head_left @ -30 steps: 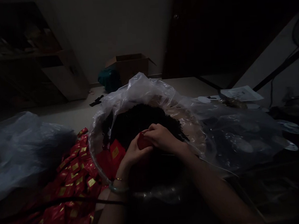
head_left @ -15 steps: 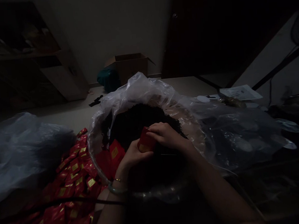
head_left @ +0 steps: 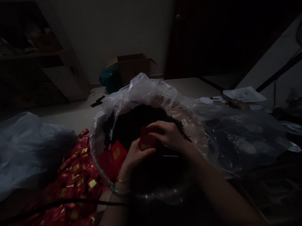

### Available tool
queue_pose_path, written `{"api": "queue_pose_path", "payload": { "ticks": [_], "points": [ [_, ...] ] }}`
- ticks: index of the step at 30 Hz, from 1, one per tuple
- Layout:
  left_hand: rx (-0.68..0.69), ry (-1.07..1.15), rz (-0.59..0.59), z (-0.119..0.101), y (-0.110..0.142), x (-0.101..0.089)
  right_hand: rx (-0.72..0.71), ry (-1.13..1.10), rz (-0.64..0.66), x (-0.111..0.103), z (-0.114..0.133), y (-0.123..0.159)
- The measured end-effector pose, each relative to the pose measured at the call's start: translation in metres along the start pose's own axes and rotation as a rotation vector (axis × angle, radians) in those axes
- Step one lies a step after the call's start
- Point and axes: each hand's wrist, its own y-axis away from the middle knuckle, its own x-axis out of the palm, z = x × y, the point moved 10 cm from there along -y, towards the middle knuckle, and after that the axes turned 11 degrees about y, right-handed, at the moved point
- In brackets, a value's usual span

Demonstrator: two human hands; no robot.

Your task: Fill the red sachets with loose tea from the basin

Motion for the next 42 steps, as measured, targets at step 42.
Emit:
{"api": "queue_pose_path", "payload": {
  "ticks": [42],
  "points": [
    [0.107, 0.261, -0.356, 0.003, 0.003, -0.037, 0.459, -0.292, 0.023, 0.032, -0.033, 0.011]
  ]
}}
